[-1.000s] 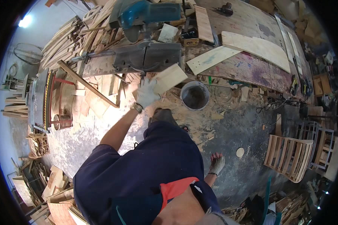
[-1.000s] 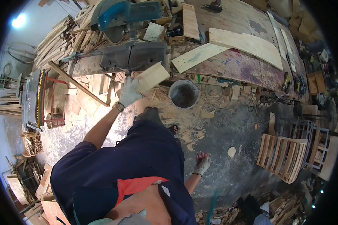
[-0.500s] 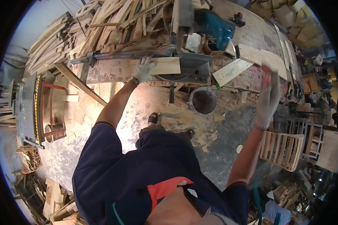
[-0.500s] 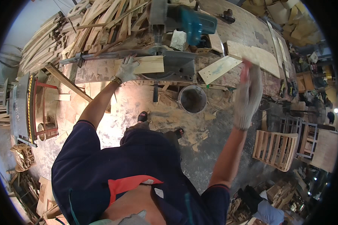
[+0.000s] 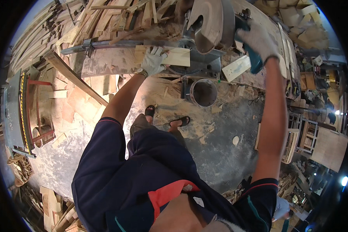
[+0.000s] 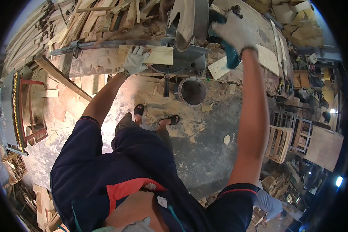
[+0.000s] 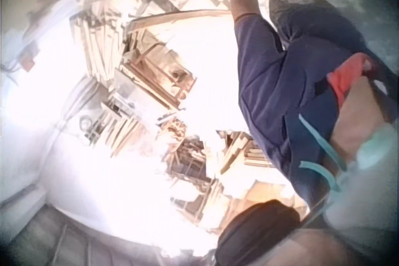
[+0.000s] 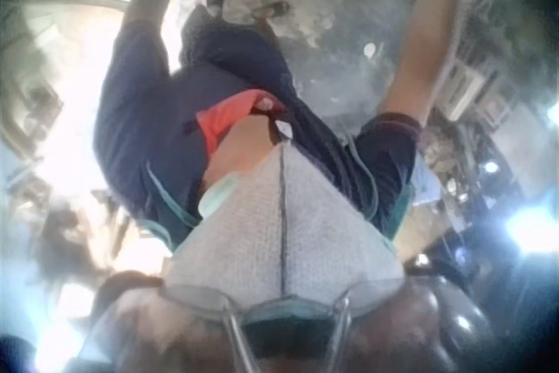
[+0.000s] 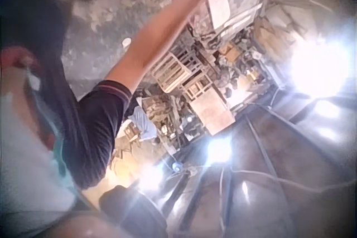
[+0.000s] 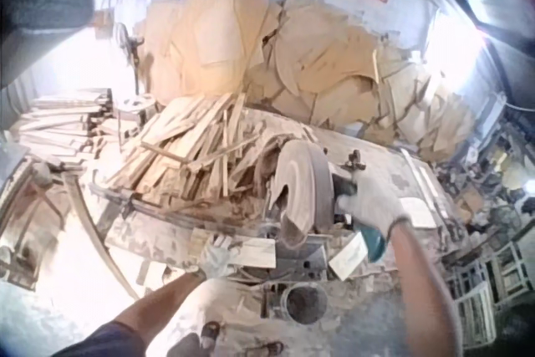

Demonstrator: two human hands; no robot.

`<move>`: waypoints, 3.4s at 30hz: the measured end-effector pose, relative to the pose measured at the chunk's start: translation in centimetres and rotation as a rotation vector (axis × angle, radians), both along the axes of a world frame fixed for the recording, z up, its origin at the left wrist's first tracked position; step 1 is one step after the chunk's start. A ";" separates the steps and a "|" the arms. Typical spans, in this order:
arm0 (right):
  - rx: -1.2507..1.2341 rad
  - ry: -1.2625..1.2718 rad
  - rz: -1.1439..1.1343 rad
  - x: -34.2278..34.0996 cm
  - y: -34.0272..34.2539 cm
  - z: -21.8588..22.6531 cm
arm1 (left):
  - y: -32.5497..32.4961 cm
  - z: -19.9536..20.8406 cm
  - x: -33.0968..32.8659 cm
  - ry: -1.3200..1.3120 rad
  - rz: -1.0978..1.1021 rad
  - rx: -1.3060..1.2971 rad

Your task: The person aligns and staples two wooden pieces together on a workbench, then marks and cuts a separate wooden strip using a miter saw. The person places the cut strip onto the assembled piece and marks it with a pen.

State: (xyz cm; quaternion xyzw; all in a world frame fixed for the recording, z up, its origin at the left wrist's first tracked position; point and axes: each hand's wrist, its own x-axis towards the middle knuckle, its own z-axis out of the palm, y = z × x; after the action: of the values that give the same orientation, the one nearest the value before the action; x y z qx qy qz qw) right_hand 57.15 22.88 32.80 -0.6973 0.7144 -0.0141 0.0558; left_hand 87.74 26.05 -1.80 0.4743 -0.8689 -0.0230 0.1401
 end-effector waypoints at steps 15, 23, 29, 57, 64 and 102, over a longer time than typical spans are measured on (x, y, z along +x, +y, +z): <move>0.033 -0.747 -0.455 1.4 12.0 -12.9 | 0.5 -0.8 0.9 0.082 0.011 0.015; 0.033 -0.758 -0.448 1.9 12.5 -12.1 | 0.5 -0.8 1.0 0.084 0.016 -0.049; -0.055 -0.718 -0.458 1.8 13.3 -14.8 | 0.3 -1.0 0.9 0.071 0.015 -0.112; -0.130 -0.690 -0.568 1.4 15.5 -21.1 | 0.6 -0.1 1.0 0.067 0.019 0.092; -0.165 -0.720 -0.533 1.0 15.9 -22.0 | 0.4 -0.1 0.9 0.038 0.031 0.123; -0.169 -0.666 -0.562 0.8 16.3 -24.0 | 0.4 -0.6 1.1 0.016 0.010 0.074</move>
State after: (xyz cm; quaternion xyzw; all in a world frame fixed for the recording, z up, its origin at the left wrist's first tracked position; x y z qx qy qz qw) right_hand 57.92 39.15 8.77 -0.4355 0.8156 -0.3110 0.2200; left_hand 88.86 26.40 -2.41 0.4833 -0.8639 -0.0580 0.1294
